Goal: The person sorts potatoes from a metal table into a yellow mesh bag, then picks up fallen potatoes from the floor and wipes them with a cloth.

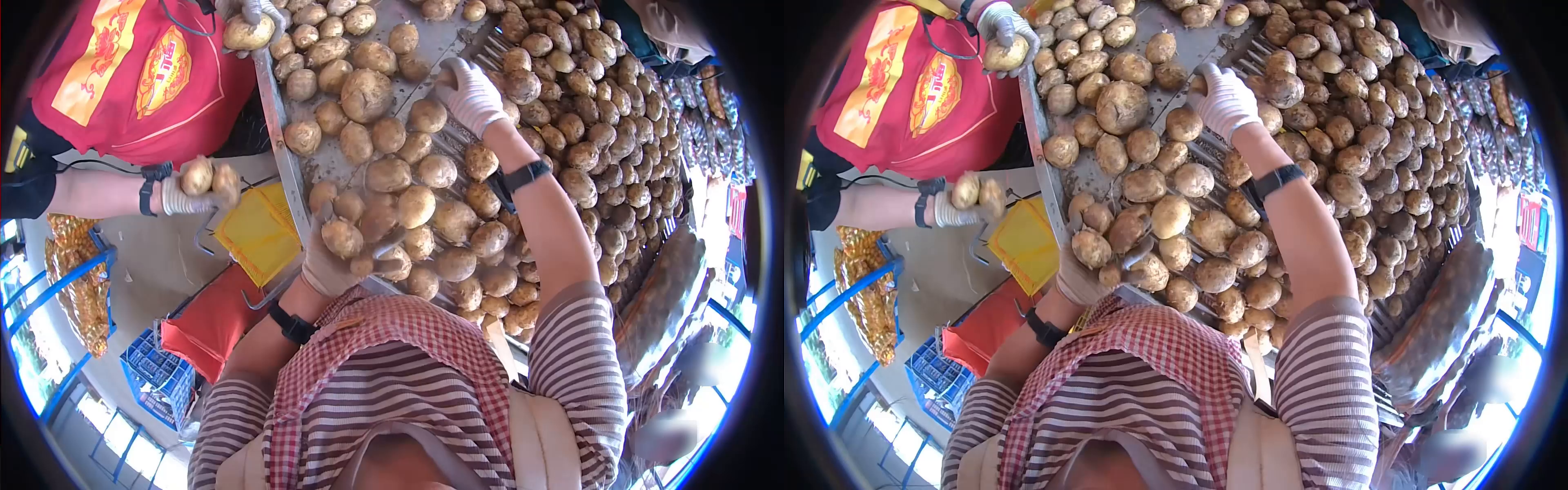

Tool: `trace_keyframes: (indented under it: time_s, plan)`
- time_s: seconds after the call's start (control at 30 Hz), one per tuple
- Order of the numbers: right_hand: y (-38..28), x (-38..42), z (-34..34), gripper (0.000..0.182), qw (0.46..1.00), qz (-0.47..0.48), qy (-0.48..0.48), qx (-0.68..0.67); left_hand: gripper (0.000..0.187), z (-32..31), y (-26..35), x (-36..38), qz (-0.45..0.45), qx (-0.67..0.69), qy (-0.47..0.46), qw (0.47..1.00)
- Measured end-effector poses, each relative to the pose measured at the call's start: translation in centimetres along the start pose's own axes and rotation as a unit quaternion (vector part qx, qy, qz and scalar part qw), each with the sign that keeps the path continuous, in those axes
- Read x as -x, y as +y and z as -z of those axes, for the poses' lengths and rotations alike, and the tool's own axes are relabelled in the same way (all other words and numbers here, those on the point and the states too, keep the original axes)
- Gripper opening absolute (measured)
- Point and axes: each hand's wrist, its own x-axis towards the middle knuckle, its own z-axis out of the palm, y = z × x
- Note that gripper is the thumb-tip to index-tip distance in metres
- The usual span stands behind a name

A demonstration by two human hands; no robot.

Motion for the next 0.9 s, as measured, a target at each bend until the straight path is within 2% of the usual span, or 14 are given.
trace_keyframes:
  time_s: [0.03, 0.1, 0.13, 0.2, 0.27, 0.3, 0.37, 0.47, 0.63, 0.7, 0.73, 0.8, 0.83, 0.9]
  plan:
    - [-0.8, 0.7, 1.2, 0.037, 1.000, 0.003, -0.002, 0.002, 0.075, 0.1, -0.8, 1.0, -0.002, 0.003, -0.003, 1.000]
    - [-2.1, 2.6, 3.6, 0.030, 0.971, 0.005, -0.026, -0.237, 0.080, 0.2, -1.9, 2.8, -0.070, 0.157, 0.120, 0.978]
    - [-1.8, 3.6, 2.8, 0.029, 0.951, 0.014, -0.053, -0.306, 0.080, 0.9, -1.4, 3.6, 0.003, -0.024, 0.066, 0.998]
    - [-3.7, 5.4, 4.0, 0.031, 0.981, 0.082, -0.171, -0.025, 0.080, 1.1, -1.4, 4.6, 0.016, -0.026, 0.044, 0.999]
    - [-9.3, 7.4, 4.8, 0.032, 0.951, 0.062, -0.243, 0.182, 0.080, 0.6, -1.6, 4.8, 0.032, -0.034, 0.023, 0.999]
    - [-9.1, 8.2, 2.8, 0.028, 0.948, 0.091, -0.199, 0.231, 0.080, -0.1, -1.9, 4.6, -0.026, -0.093, 0.084, 0.992]
    - [-11.0, 8.0, 1.6, 0.024, 0.931, 0.043, -0.218, 0.288, 0.081, -0.5, -1.9, 5.1, -0.091, -0.148, 0.160, 0.972]
    - [-11.0, 7.5, -0.2, 0.020, 0.931, 0.044, -0.195, 0.305, 0.079, -0.9, -0.2, 4.1, -0.034, -0.014, 0.009, 0.999]
    - [-10.4, 8.2, 2.7, 0.040, 0.946, 0.065, -0.220, 0.228, 0.073, -1.1, 0.5, 4.2, -0.077, -0.019, -0.025, 0.997]
    - [-10.5, 8.8, 3.8, 0.052, 0.955, -0.035, -0.229, 0.186, 0.071, -1.0, 0.9, 4.4, -0.070, -0.043, -0.042, 0.996]
    - [-9.4, 9.6, 3.5, 0.065, 0.976, -0.047, -0.170, 0.123, 0.071, -1.2, 1.0, 4.6, -0.068, -0.037, -0.048, 0.996]
    - [-7.9, 11.5, 3.1, 0.063, 0.978, -0.105, -0.117, -0.139, 0.070, -1.7, 0.9, 4.6, -0.076, -0.032, -0.057, 0.995]
    - [-9.0, 12.5, 3.8, 0.061, 0.939, -0.106, -0.095, -0.314, 0.068, -1.8, 0.7, 4.5, -0.076, -0.027, -0.060, 0.995]
    - [-14.4, 15.7, 6.3, 0.060, 0.796, -0.212, -0.148, -0.547, 0.068, -1.9, 0.2, 4.2, -0.072, -0.025, -0.082, 0.994]
